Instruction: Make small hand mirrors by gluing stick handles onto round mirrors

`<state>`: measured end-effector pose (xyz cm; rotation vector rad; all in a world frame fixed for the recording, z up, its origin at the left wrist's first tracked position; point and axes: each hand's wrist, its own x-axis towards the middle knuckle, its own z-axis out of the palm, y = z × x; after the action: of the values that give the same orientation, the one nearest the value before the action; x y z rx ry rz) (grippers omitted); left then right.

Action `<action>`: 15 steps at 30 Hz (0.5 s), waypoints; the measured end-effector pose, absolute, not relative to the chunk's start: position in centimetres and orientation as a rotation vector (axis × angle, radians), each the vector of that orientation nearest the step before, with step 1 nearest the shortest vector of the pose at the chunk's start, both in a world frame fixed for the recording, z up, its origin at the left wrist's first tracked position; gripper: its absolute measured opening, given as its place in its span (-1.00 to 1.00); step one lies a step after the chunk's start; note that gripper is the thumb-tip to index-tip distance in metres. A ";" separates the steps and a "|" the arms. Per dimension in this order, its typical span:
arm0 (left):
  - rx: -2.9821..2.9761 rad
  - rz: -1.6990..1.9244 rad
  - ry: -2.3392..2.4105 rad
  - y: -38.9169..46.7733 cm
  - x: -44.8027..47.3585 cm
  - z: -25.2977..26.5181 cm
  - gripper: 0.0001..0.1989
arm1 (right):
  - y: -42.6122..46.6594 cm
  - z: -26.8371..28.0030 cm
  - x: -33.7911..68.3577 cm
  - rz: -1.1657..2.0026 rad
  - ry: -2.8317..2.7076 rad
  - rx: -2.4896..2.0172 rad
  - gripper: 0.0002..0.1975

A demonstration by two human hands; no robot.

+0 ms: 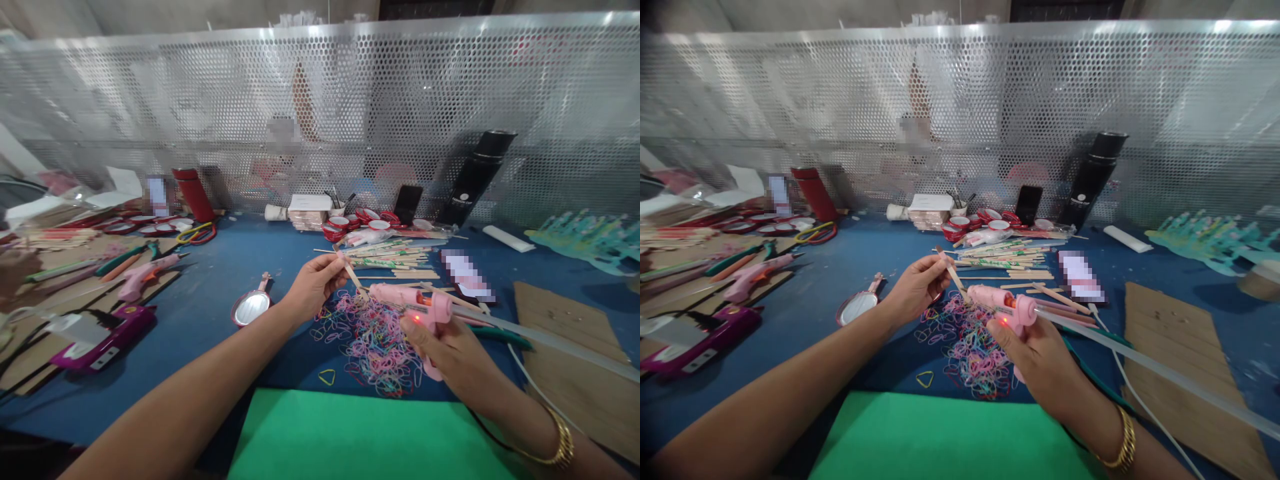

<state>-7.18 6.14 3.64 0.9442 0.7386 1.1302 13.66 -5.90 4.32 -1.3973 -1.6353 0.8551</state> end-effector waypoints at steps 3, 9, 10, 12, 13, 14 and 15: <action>0.937 1.131 0.740 6.1 -7.2 3.6 -0.74 | -5.9 4.5 13.7 0.835 -1.649 -1.395 -0.56; 0.933 1.140 0.736 6.2 -7.3 3.6 -0.73 | -6.0 4.6 13.6 0.818 -1.620 -1.413 -0.56; 0.932 1.145 0.734 6.2 -7.3 3.6 -0.73 | -6.0 4.6 13.6 0.828 -1.623 -1.417 -0.56; 0.924 1.149 0.732 6.3 -7.3 3.6 -0.74 | -5.9 4.5 13.7 0.834 -1.647 -1.411 -0.58; 0.918 1.150 0.732 6.3 -7.3 3.6 -0.74 | -5.9 4.4 13.8 0.828 -1.663 -1.400 -0.58; 0.914 1.150 0.733 6.3 -7.3 3.6 -0.73 | -5.9 4.4 13.8 0.822 -1.679 -1.385 -0.59; 0.910 1.149 0.734 6.3 -7.3 3.6 -0.73 | -5.9 4.4 13.9 0.816 -1.691 -1.372 -0.59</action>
<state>-7.27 6.30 3.60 0.9100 0.7341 1.1495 13.88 -5.91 4.38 -1.3716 -1.6914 0.8158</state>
